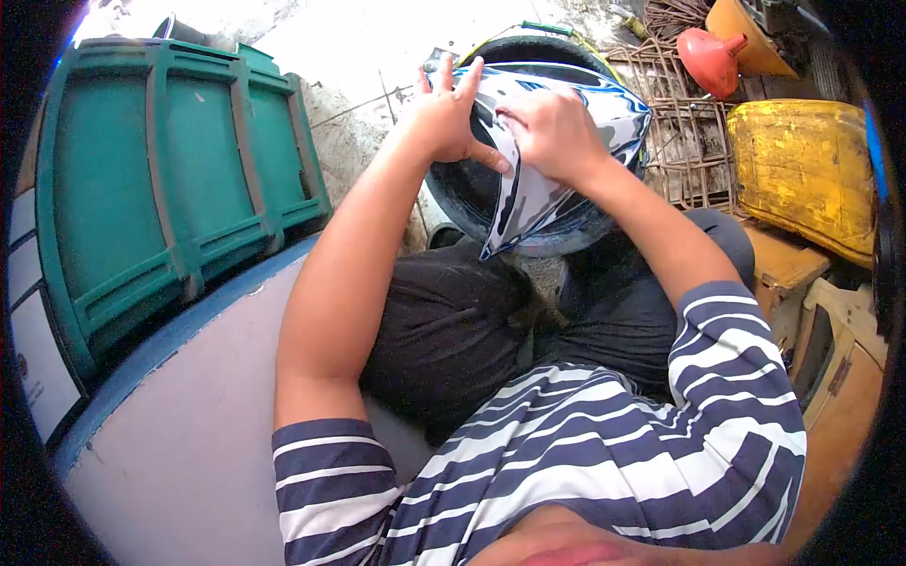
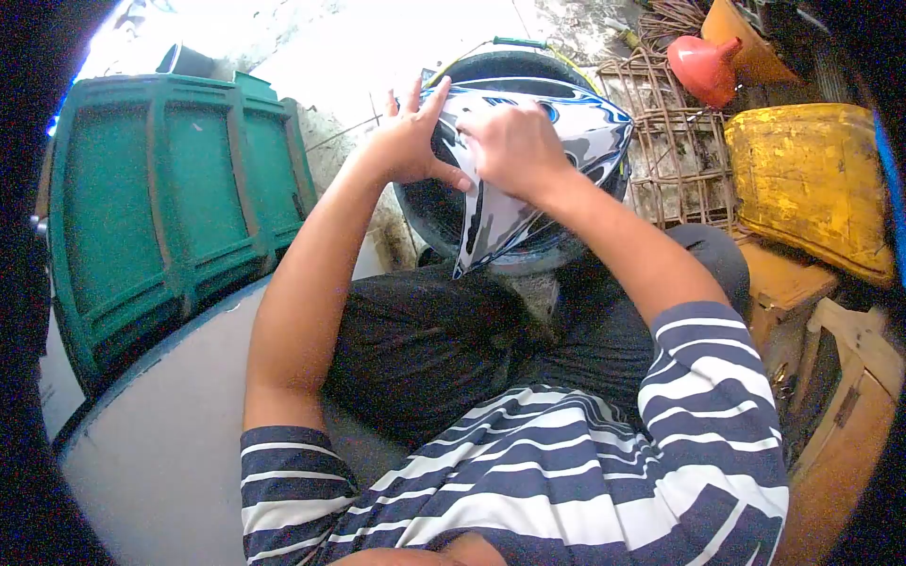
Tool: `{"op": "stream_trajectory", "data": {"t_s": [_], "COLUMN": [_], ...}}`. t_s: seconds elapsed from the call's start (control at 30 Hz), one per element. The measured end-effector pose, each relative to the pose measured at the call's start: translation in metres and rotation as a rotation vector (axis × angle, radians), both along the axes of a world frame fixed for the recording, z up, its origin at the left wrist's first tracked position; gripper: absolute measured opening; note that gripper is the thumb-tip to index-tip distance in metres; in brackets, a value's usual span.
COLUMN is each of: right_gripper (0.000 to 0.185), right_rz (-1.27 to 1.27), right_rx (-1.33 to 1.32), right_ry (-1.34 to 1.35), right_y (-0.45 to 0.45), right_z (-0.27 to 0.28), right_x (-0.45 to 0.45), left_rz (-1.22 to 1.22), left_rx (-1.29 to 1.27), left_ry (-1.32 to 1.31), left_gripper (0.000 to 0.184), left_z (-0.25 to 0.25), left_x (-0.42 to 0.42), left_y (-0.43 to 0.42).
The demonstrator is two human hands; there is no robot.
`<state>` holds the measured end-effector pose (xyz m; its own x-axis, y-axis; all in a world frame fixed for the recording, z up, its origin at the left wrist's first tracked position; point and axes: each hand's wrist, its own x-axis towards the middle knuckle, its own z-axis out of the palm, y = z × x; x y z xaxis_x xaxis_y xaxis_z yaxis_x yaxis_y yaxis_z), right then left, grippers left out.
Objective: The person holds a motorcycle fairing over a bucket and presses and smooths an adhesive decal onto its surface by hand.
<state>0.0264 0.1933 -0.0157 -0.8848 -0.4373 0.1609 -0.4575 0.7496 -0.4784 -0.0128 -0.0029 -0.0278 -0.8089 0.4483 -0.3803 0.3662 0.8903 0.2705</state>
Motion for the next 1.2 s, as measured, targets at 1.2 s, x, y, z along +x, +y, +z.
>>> {"op": "stream_trajectory", "data": {"t_s": [1.2], "right_gripper": [0.019], "right_rz": [-0.063], "right_rx": [-0.040], "right_ry": [-0.026], "right_y": [0.001], "right_z": [-0.009], "right_x": [-0.002], "left_rz": [-0.051], "left_rx": [0.008], "left_ry": [0.034], "left_gripper": [0.167], "left_z": [-0.004], "left_x": [-0.002], "left_y": [-0.001]}}
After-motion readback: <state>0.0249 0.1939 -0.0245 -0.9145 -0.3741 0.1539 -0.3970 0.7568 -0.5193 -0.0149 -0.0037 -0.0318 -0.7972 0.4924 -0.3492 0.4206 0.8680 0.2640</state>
